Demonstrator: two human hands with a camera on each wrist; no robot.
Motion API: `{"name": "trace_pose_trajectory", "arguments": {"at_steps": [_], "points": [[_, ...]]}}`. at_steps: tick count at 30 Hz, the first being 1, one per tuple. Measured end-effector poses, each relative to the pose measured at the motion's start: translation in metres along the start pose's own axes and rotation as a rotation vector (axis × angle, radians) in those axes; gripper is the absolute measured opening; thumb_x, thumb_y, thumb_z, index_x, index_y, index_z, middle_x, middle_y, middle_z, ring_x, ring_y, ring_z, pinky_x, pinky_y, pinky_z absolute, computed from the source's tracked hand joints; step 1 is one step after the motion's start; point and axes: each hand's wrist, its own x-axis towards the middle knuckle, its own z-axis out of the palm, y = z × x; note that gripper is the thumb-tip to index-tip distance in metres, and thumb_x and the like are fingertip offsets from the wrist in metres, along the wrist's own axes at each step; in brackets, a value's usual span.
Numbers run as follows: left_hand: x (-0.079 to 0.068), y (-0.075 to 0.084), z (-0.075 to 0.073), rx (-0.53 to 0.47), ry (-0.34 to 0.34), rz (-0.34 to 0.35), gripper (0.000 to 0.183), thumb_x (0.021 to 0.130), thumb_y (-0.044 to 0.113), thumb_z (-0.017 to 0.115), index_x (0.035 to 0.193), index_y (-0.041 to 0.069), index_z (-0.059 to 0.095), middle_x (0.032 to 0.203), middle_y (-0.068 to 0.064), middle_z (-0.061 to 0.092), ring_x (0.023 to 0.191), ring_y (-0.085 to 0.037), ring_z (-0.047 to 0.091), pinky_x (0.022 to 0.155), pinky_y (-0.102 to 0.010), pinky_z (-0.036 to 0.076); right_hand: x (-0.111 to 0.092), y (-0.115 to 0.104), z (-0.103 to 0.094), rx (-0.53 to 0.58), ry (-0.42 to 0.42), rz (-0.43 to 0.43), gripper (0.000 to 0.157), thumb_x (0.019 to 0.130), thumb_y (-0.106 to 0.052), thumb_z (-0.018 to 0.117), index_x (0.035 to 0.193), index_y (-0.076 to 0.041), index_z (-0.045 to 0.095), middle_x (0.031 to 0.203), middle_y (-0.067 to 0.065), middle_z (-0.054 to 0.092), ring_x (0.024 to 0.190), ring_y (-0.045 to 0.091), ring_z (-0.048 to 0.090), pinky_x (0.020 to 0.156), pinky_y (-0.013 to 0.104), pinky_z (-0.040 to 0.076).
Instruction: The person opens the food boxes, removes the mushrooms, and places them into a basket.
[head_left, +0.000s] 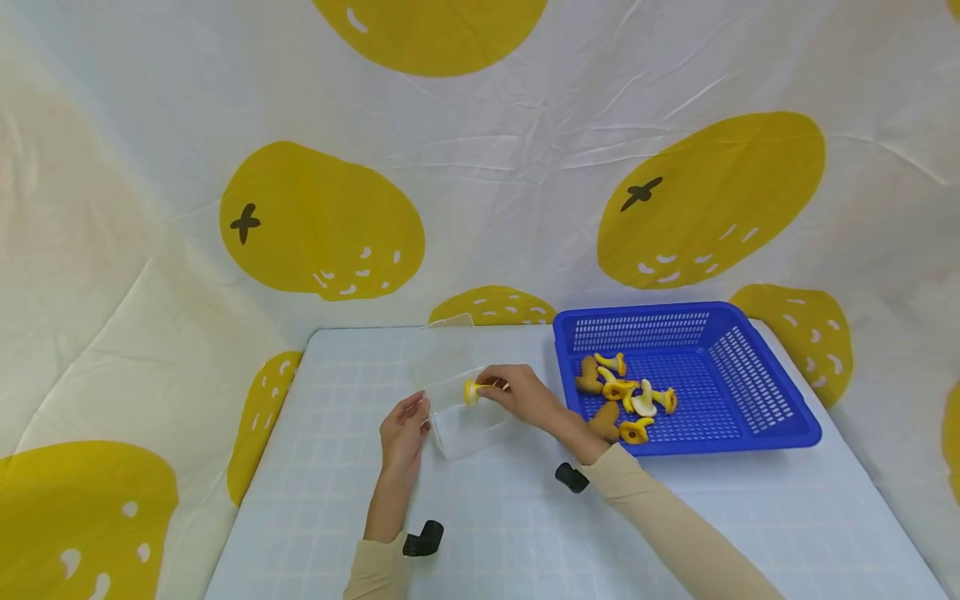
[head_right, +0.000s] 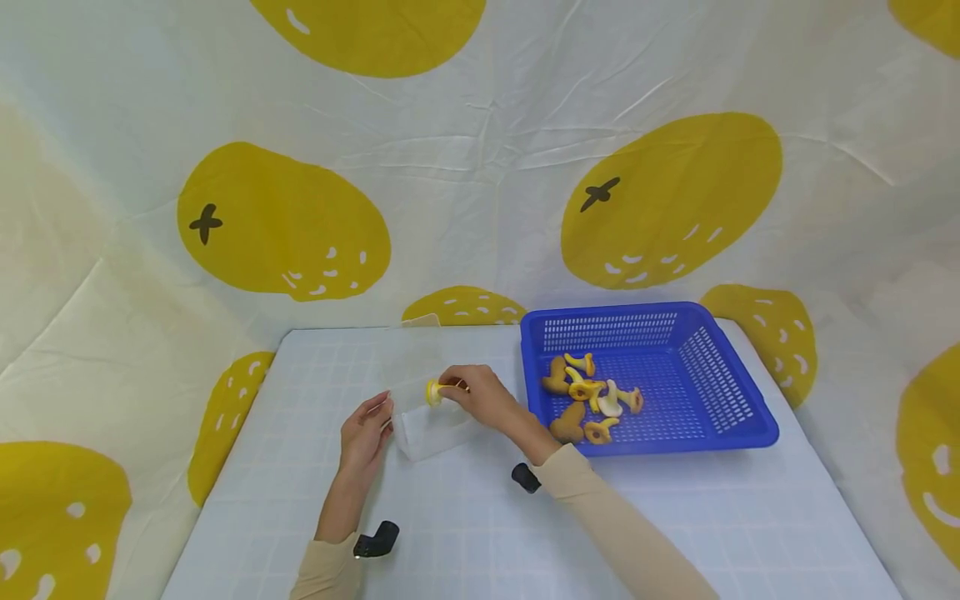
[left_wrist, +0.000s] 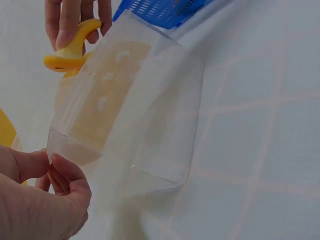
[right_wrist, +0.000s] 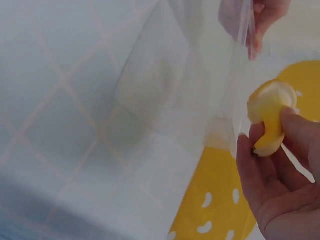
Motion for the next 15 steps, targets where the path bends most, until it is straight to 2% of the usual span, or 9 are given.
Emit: {"name": "trace_pose_trajectory", "arguments": {"at_steps": [3,10,15], "points": [[0.000,0.000,-0.001,-0.007,-0.004,0.003,0.036,0.099,0.003,0.067,0.132,-0.010,0.060,0.099,-0.001,0.066,0.084,-0.010,0.058,0.069,-0.019,0.051,-0.004,0.005,-0.007,0.024,0.027,0.013,0.015,0.101,-0.011,0.067,0.109,-0.001,0.074,0.101,0.008,0.074,0.092,0.021,0.068,0.083,0.035,0.058],[-0.001,0.000,-0.001,-0.014,-0.006,0.004,0.036,0.099,0.004,0.068,0.131,-0.009,0.061,0.100,-0.001,0.066,0.080,-0.006,0.057,0.069,-0.019,0.051,-0.018,0.010,-0.027,0.091,0.059,0.155,0.020,0.101,-0.019,0.068,0.116,-0.006,0.074,0.106,0.004,0.074,0.096,0.019,0.069,0.087,0.034,0.058],[-0.002,0.001,-0.001,-0.016,-0.014,0.004,0.035,0.099,0.004,0.068,0.131,-0.009,0.061,0.101,-0.001,0.065,0.082,-0.007,0.057,0.070,-0.019,0.050,-0.030,0.014,-0.041,0.152,0.105,0.177,0.022,0.102,-0.017,0.067,0.118,-0.004,0.073,0.109,0.008,0.074,0.097,0.024,0.071,0.087,0.034,0.059]]}}
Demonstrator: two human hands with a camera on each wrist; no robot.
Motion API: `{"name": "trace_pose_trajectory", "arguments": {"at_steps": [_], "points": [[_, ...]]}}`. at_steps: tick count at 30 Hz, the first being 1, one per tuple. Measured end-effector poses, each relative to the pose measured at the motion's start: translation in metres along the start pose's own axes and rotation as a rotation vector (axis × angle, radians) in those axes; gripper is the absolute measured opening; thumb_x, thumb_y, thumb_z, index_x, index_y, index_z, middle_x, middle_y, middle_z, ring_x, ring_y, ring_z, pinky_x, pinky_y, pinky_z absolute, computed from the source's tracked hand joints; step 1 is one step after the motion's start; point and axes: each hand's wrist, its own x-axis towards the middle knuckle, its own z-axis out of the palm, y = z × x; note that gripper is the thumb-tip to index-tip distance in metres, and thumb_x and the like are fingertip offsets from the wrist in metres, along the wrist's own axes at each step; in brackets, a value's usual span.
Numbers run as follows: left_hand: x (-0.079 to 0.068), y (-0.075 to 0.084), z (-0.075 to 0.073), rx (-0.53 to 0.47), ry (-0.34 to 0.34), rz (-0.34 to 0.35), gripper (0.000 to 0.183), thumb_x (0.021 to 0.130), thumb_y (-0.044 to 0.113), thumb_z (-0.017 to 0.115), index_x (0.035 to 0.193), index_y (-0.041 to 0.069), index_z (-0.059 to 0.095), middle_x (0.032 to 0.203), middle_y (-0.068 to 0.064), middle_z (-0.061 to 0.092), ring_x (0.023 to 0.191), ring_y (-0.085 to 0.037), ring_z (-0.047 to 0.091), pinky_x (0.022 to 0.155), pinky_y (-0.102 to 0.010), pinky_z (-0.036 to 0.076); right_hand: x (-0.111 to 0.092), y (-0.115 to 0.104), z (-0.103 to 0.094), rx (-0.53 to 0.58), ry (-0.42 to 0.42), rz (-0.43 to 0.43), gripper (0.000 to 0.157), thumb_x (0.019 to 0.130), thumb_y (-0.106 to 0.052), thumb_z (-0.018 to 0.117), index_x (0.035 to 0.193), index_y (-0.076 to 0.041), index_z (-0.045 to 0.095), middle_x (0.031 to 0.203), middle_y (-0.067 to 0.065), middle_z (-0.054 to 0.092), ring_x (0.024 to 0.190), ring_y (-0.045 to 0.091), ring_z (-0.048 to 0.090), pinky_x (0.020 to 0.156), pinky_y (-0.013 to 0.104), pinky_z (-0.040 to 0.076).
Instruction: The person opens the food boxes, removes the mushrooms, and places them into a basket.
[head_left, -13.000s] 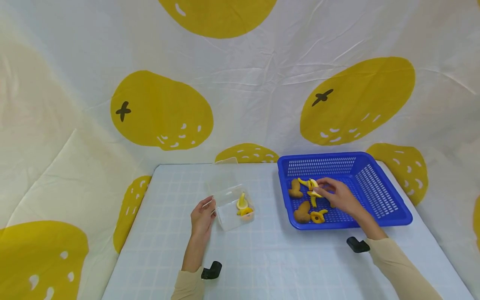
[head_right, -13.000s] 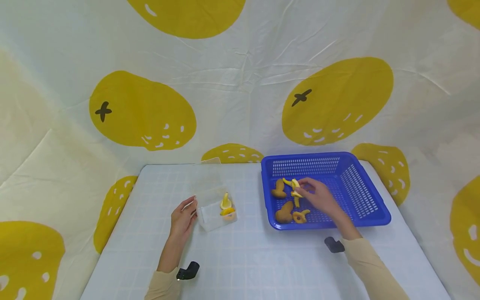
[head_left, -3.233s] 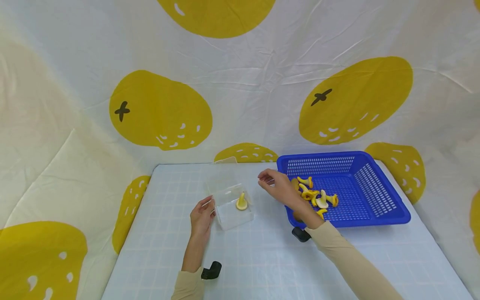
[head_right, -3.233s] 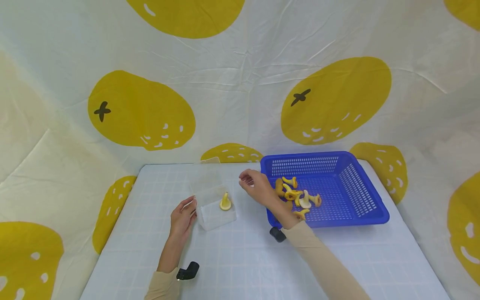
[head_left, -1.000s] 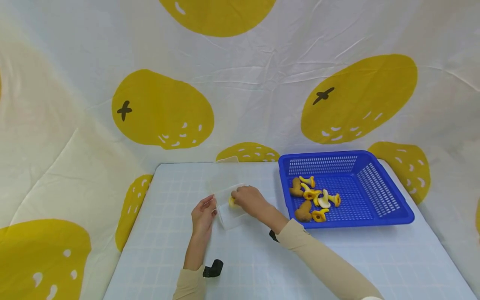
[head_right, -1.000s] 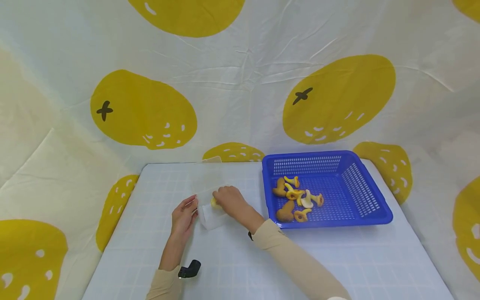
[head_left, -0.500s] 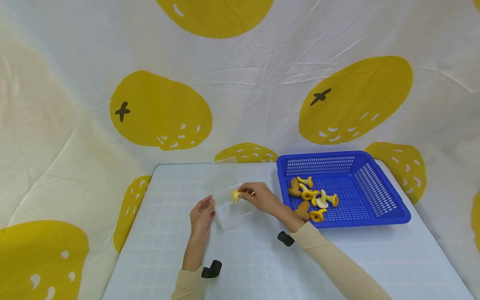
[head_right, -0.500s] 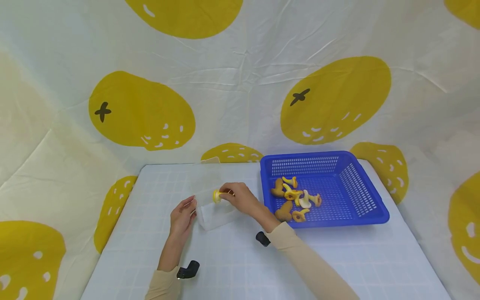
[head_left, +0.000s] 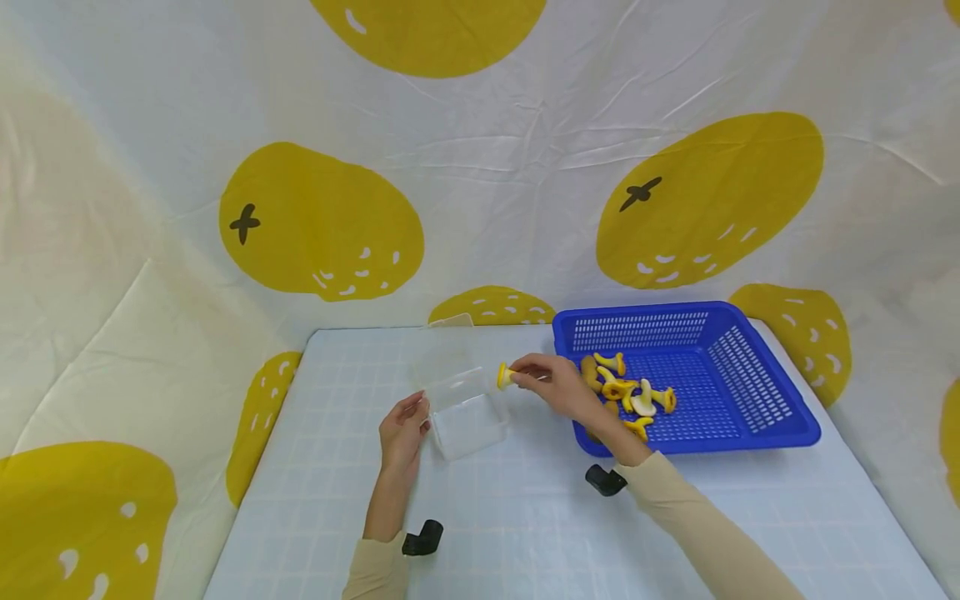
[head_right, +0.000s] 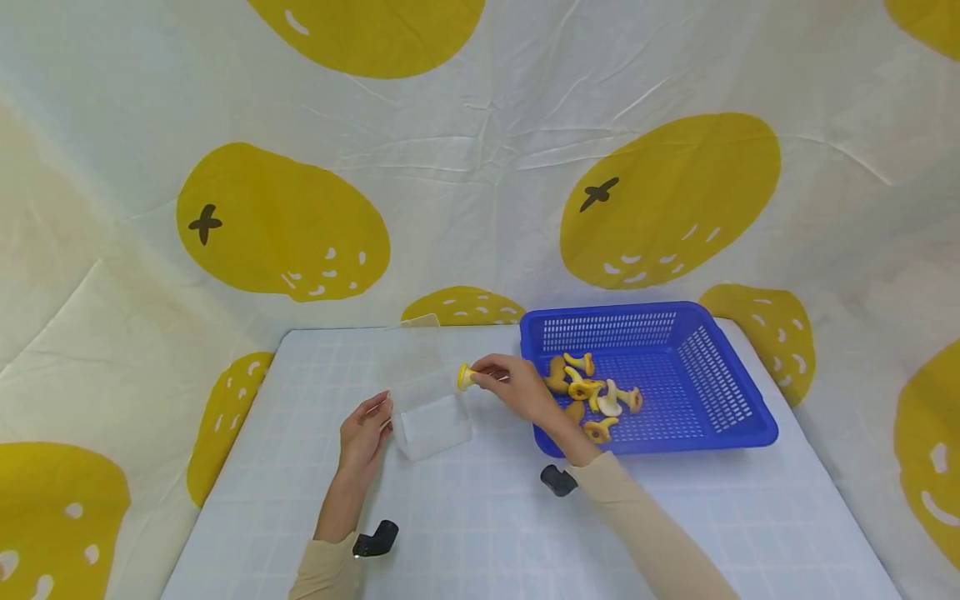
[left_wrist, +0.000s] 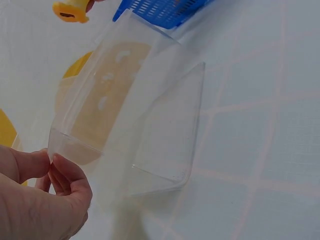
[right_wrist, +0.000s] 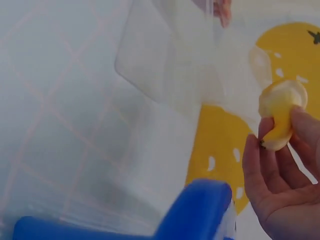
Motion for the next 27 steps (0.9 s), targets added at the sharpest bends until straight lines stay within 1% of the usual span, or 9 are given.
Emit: {"name": "trace_pose_trajectory", "arguments": {"at_steps": [8,10,11,13,14,17,18,21,27], "points": [[0.001,0.000,0.001,0.006,0.004,-0.009,0.035,0.099,0.004,0.067,0.132,-0.009,0.061,0.100,0.000,0.065,0.081,-0.008,0.056,0.070,-0.019,0.050,-0.016,0.007,-0.025,0.075,0.049,0.066,0.024,0.103,-0.016,0.065,0.121,-0.002,0.071,0.113,0.013,0.073,0.104,0.033,0.069,0.091,0.030,0.057],[0.000,0.001,0.000,0.007,-0.002,-0.015,0.035,0.099,0.005,0.067,0.132,-0.008,0.061,0.101,-0.001,0.066,0.081,-0.008,0.056,0.071,-0.020,0.051,-0.021,0.010,-0.032,0.084,0.057,0.083,0.025,0.103,-0.017,0.065,0.123,-0.002,0.070,0.115,0.014,0.072,0.106,0.033,0.069,0.092,0.029,0.056],[-0.002,0.004,0.001,0.008,-0.009,-0.020,0.036,0.099,0.004,0.067,0.132,-0.009,0.060,0.101,-0.002,0.066,0.081,-0.008,0.056,0.071,-0.020,0.051,-0.023,0.012,-0.035,0.084,0.063,0.092,0.025,0.103,-0.018,0.065,0.123,-0.002,0.070,0.115,0.014,0.072,0.106,0.033,0.069,0.092,0.029,0.056],[-0.002,0.004,0.000,0.013,-0.006,-0.021,0.036,0.100,0.004,0.066,0.132,-0.009,0.060,0.100,-0.001,0.065,0.081,-0.008,0.056,0.071,-0.021,0.051,-0.028,0.015,-0.043,0.081,0.076,0.109,0.027,0.104,-0.021,0.064,0.123,-0.003,0.070,0.116,0.013,0.072,0.107,0.031,0.069,0.093,0.030,0.056],[-0.002,0.004,0.000,0.011,-0.004,-0.020,0.036,0.099,0.003,0.066,0.132,-0.010,0.060,0.099,-0.001,0.065,0.081,-0.008,0.056,0.071,-0.021,0.051,-0.030,0.018,-0.046,0.086,0.080,0.113,0.027,0.104,-0.021,0.064,0.123,-0.003,0.070,0.116,0.014,0.072,0.106,0.031,0.069,0.093,0.032,0.056],[-0.001,0.003,0.000,0.011,0.005,0.004,0.034,0.099,0.002,0.066,0.130,-0.011,0.061,0.096,-0.001,0.063,0.079,-0.009,0.056,0.069,-0.020,0.052,-0.036,0.023,-0.057,0.057,0.100,0.105,0.027,0.104,-0.022,0.064,0.122,-0.003,0.070,0.115,0.014,0.073,0.105,0.032,0.070,0.091,0.030,0.057],[0.001,-0.001,-0.001,0.005,0.012,0.012,0.032,0.099,0.002,0.066,0.128,-0.010,0.063,0.095,-0.001,0.064,0.079,-0.009,0.056,0.068,-0.019,0.052,-0.038,0.025,-0.061,0.043,0.108,0.101,0.027,0.104,-0.022,0.064,0.122,-0.003,0.070,0.115,0.014,0.073,0.106,0.032,0.069,0.090,0.029,0.056],[0.001,-0.001,-0.001,-0.001,0.007,0.023,0.031,0.098,0.001,0.066,0.127,-0.010,0.064,0.095,-0.002,0.063,0.079,-0.010,0.057,0.067,-0.019,0.052,-0.046,0.030,-0.071,-0.001,0.130,0.092,0.026,0.105,-0.021,0.063,0.122,-0.002,0.070,0.117,0.016,0.072,0.108,0.033,0.068,0.089,0.021,0.054],[0.002,-0.001,0.000,0.015,0.012,-0.015,0.035,0.100,0.004,0.065,0.132,-0.009,0.060,0.097,0.000,0.063,0.081,-0.009,0.056,0.071,-0.020,0.052,-0.063,0.041,-0.092,-0.049,0.157,0.148,0.030,0.104,-0.025,0.064,0.124,-0.003,0.070,0.122,0.016,0.070,0.113,0.032,0.066,0.091,0.016,0.051]]}}
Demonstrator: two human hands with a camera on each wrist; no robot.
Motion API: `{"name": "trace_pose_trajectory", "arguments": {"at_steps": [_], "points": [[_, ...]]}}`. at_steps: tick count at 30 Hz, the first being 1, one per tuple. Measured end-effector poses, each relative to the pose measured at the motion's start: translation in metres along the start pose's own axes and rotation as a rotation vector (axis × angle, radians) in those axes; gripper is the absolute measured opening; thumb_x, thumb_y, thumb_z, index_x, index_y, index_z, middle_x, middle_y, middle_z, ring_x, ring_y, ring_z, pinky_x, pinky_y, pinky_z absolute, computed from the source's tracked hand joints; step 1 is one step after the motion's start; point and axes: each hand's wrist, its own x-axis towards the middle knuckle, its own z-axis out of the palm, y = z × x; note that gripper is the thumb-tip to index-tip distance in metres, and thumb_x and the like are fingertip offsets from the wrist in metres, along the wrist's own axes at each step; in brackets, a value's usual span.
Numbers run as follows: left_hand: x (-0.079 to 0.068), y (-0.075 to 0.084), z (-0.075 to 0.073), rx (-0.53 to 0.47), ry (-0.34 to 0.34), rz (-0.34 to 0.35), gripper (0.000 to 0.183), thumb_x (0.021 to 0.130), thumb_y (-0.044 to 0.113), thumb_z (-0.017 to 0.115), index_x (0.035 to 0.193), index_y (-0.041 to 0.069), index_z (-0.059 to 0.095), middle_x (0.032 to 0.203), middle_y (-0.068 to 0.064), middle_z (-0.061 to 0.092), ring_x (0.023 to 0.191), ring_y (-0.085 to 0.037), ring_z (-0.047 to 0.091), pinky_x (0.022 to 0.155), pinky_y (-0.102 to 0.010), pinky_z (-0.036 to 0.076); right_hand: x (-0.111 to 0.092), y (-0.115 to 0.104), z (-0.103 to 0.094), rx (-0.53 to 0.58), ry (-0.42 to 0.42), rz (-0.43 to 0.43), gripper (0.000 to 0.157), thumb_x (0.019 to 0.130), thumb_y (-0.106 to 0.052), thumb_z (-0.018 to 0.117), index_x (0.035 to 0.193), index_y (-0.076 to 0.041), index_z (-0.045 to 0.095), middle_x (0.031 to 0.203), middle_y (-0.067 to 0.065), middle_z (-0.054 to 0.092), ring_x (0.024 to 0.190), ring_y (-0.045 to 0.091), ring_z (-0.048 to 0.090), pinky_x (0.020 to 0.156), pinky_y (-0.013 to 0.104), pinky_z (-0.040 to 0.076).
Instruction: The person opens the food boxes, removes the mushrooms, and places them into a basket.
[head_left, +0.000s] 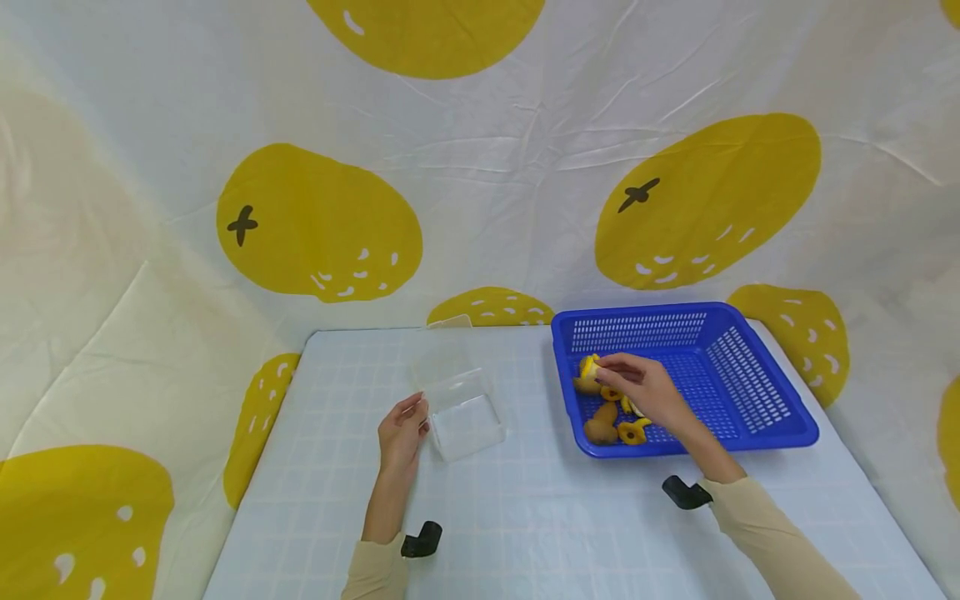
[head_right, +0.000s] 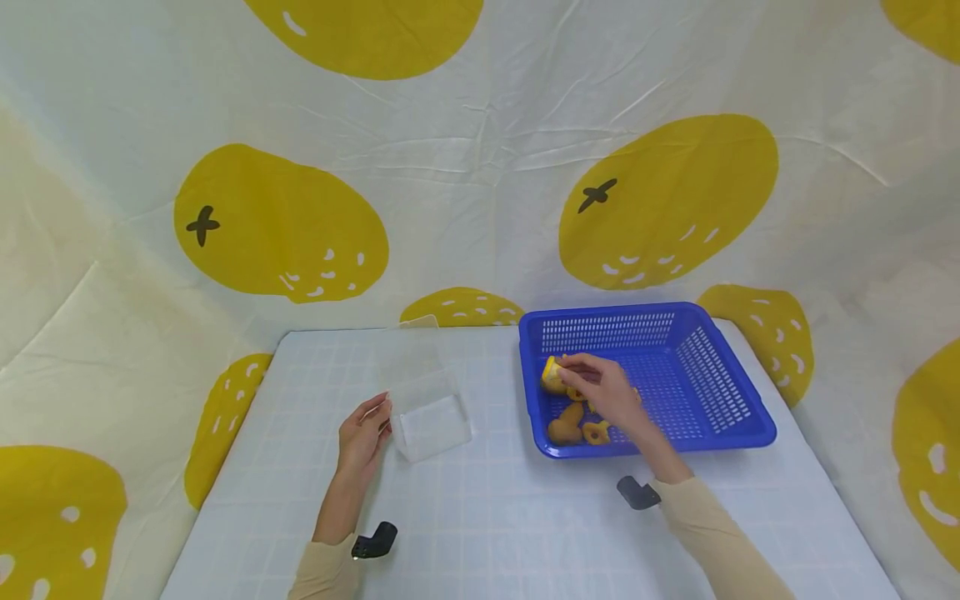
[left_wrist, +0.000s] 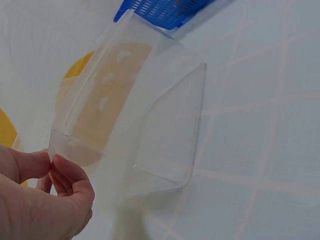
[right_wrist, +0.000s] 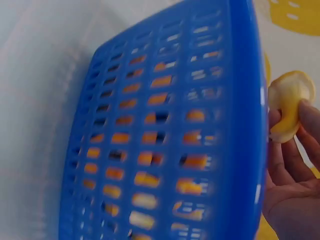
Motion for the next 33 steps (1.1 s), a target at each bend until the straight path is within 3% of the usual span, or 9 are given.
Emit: {"name": "trace_pose_trajectory", "arguments": {"at_steps": [14,21,27,30,33], "points": [[-0.002,0.003,0.001,-0.013,-0.003,-0.001,0.035,0.100,0.003,0.065,0.132,-0.010,0.060,0.095,0.000,0.062,0.080,-0.008,0.056,0.069,-0.019,0.050,-0.023,0.033,-0.036,-0.098,-0.045,0.020,0.030,0.105,-0.022,0.063,0.125,0.000,0.069,0.117,0.016,0.071,0.111,0.035,0.067,0.087,0.014,0.051],[0.000,0.001,0.002,-0.009,-0.006,-0.002,0.034,0.100,0.004,0.066,0.131,-0.009,0.060,0.098,-0.001,0.061,0.083,-0.011,0.056,0.069,-0.019,0.050,-0.031,0.050,-0.051,-0.174,-0.137,0.072,0.030,0.104,-0.021,0.064,0.123,0.002,0.068,0.114,0.015,0.072,0.105,0.032,0.068,0.089,0.033,0.058],[-0.001,0.001,0.001,0.003,-0.003,-0.006,0.034,0.100,0.004,0.065,0.132,-0.008,0.060,0.099,-0.001,0.061,0.086,-0.013,0.057,0.071,-0.020,0.051,-0.030,0.061,-0.058,-0.235,-0.233,0.089,0.025,0.103,-0.021,0.066,0.117,0.000,0.071,0.106,0.007,0.073,0.101,0.027,0.068,0.094,0.048,0.055],[-0.001,0.000,0.001,-0.012,-0.005,-0.001,0.034,0.100,0.003,0.065,0.132,-0.009,0.060,0.099,-0.001,0.061,0.085,-0.012,0.057,0.070,-0.020,0.050,-0.030,0.062,-0.059,-0.255,-0.268,0.099,0.025,0.102,-0.020,0.067,0.115,0.001,0.071,0.105,0.008,0.073,0.099,0.028,0.067,0.092,0.050,0.056],[0.000,-0.001,0.001,-0.024,-0.010,0.005,0.034,0.100,0.002,0.065,0.131,-0.009,0.060,0.098,-0.001,0.061,0.083,-0.011,0.056,0.071,-0.020,0.051,-0.028,0.062,-0.059,-0.260,-0.298,0.120,0.025,0.101,-0.019,0.069,0.113,0.002,0.071,0.104,0.008,0.072,0.097,0.026,0.067,0.089,0.045,0.057]]}}
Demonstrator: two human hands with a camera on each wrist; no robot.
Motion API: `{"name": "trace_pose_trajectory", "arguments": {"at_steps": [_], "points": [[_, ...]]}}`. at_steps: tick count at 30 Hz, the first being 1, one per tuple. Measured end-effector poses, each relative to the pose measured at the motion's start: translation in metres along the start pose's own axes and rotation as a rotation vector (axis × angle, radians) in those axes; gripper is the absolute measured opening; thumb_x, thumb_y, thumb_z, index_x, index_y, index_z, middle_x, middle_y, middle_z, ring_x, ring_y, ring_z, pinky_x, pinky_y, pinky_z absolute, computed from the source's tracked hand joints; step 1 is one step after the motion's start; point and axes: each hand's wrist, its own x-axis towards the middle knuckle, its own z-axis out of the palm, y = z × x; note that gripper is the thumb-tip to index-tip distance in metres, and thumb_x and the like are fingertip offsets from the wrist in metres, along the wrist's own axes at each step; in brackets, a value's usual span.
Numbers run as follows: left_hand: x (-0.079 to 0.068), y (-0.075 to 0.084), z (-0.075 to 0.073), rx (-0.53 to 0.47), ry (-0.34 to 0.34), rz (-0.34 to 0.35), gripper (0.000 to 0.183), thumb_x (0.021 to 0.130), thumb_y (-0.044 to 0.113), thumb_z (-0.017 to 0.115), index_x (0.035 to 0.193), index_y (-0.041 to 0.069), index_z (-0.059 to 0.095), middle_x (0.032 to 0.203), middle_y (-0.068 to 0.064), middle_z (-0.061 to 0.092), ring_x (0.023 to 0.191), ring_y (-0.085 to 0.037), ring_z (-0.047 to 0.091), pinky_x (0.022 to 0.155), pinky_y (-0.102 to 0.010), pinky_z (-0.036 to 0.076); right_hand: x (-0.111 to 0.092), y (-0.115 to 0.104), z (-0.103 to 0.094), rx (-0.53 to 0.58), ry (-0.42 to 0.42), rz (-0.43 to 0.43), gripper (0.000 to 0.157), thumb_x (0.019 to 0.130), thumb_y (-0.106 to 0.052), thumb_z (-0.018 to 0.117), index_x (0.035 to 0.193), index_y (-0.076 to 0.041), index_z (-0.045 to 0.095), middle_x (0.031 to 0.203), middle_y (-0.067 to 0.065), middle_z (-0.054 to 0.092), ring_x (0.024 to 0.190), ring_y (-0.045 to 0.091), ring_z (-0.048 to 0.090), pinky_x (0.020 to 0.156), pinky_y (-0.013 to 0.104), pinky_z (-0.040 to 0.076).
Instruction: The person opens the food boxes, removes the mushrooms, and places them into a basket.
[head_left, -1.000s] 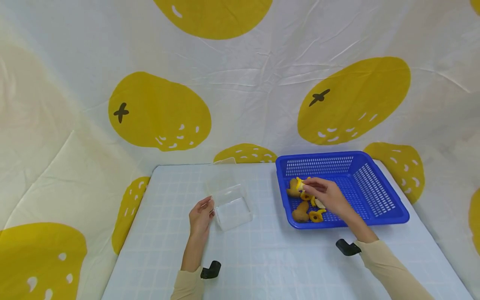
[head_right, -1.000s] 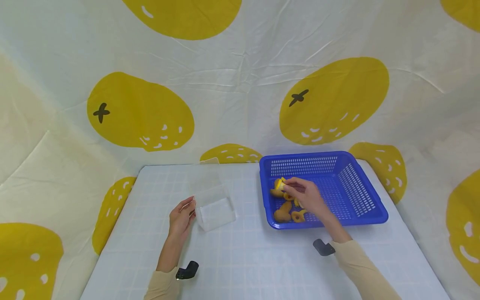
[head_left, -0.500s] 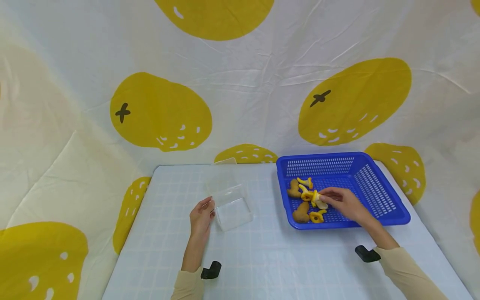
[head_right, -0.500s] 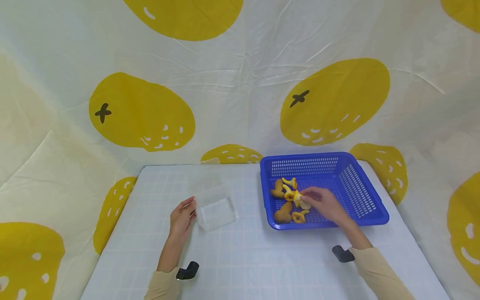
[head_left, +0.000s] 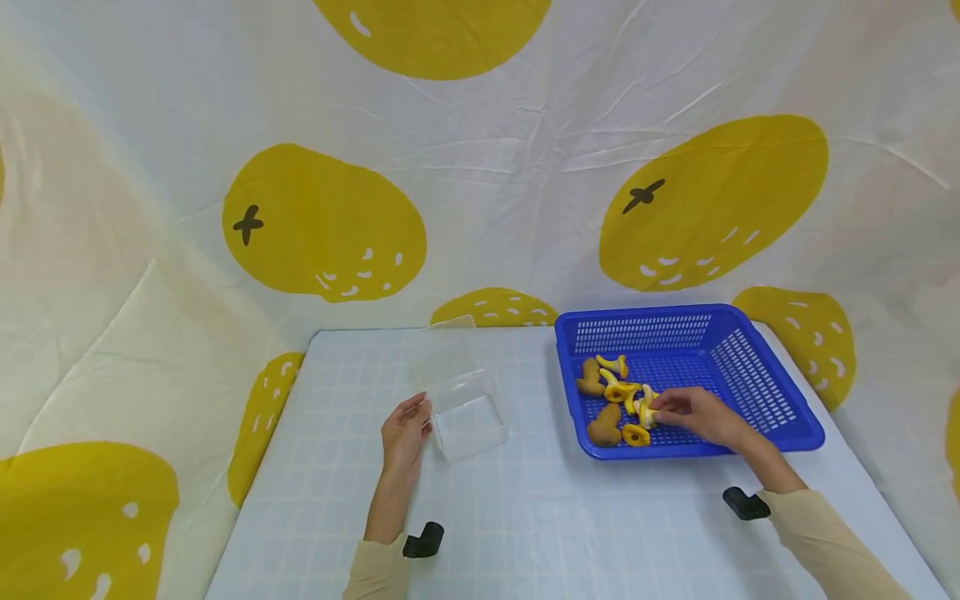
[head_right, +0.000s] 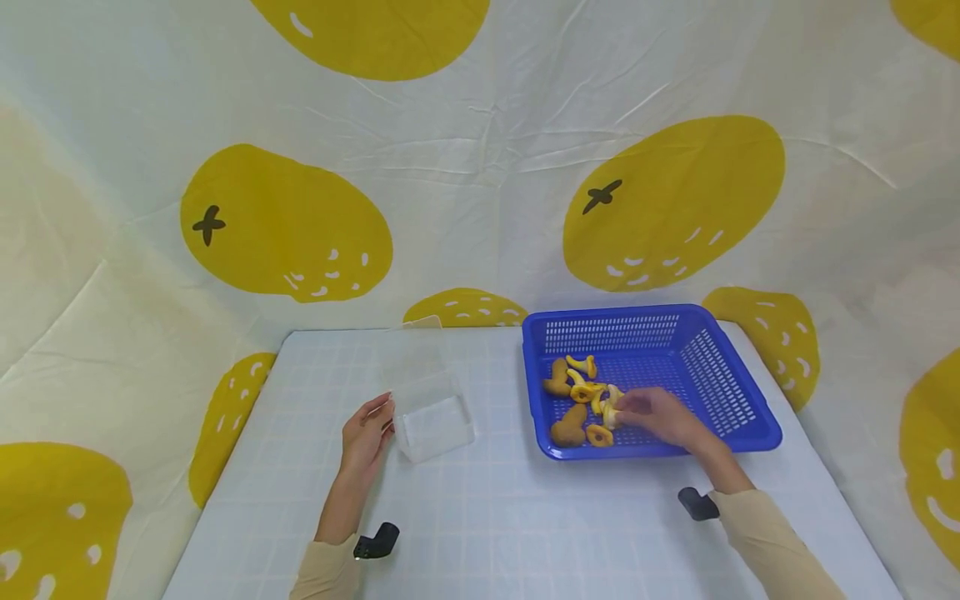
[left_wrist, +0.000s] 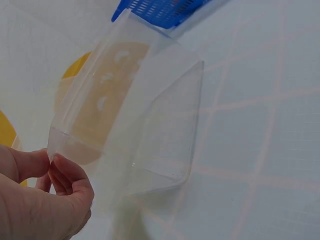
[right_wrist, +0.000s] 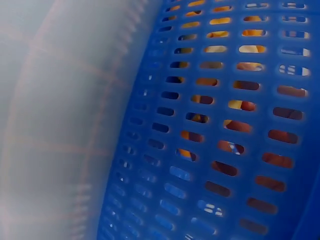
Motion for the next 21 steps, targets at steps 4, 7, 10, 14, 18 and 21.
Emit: {"name": "trace_pose_trajectory", "arguments": {"at_steps": [4,7,10,14,18,21], "points": [[0.001,0.000,0.001,0.004,-0.007,-0.004,0.035,0.100,0.003,0.065,0.132,-0.009,0.060,0.099,-0.001,0.061,0.082,-0.010,0.056,0.071,-0.020,0.051,-0.001,-0.003,-0.004,0.023,-0.053,0.001,0.024,0.099,-0.016,0.070,0.111,0.004,0.069,0.102,0.008,0.071,0.093,0.024,0.066,0.083,0.033,0.058],[0.001,0.000,0.000,0.012,-0.014,-0.010,0.036,0.101,0.004,0.065,0.133,-0.009,0.059,0.099,-0.001,0.061,0.083,-0.009,0.056,0.072,-0.020,0.051,-0.006,-0.004,-0.010,0.046,-0.119,0.000,0.019,0.097,-0.010,0.072,0.106,0.006,0.067,0.098,0.009,0.069,0.089,0.025,0.064,0.078,0.030,0.057],[0.001,0.001,-0.001,0.020,-0.014,-0.012,0.036,0.100,0.004,0.065,0.133,-0.009,0.059,0.099,-0.001,0.061,0.084,-0.011,0.056,0.072,-0.020,0.051,-0.009,-0.003,-0.015,0.051,-0.176,0.012,0.015,0.095,-0.006,0.073,0.103,0.005,0.067,0.096,0.010,0.068,0.088,0.026,0.063,0.077,0.030,0.057],[0.003,0.003,-0.003,0.033,-0.018,-0.016,0.036,0.101,0.005,0.065,0.133,-0.008,0.059,0.100,-0.003,0.062,0.087,-0.013,0.057,0.074,-0.021,0.052,-0.010,0.002,-0.017,0.028,-0.188,-0.004,0.014,0.096,-0.006,0.072,0.104,0.004,0.069,0.098,0.008,0.069,0.090,0.024,0.063,0.079,0.029,0.057],[0.004,0.005,-0.005,0.037,-0.037,-0.046,0.039,0.102,0.008,0.065,0.136,-0.007,0.057,0.110,-0.008,0.065,0.094,-0.016,0.060,0.077,-0.022,0.053,-0.009,0.000,-0.018,-0.001,-0.121,-0.015,0.012,0.099,-0.009,0.068,0.104,0.002,0.070,0.097,0.006,0.069,0.086,0.020,0.061,0.076,0.025,0.055],[0.003,0.007,-0.007,0.044,-0.051,-0.067,0.041,0.102,0.011,0.065,0.138,-0.006,0.057,0.115,-0.010,0.066,0.098,-0.018,0.062,0.078,-0.022,0.053,-0.007,-0.004,-0.019,-0.013,-0.072,-0.001,0.015,0.102,-0.011,0.064,0.106,0.002,0.070,0.098,0.007,0.069,0.086,0.019,0.061,0.076,0.024,0.055]]}}
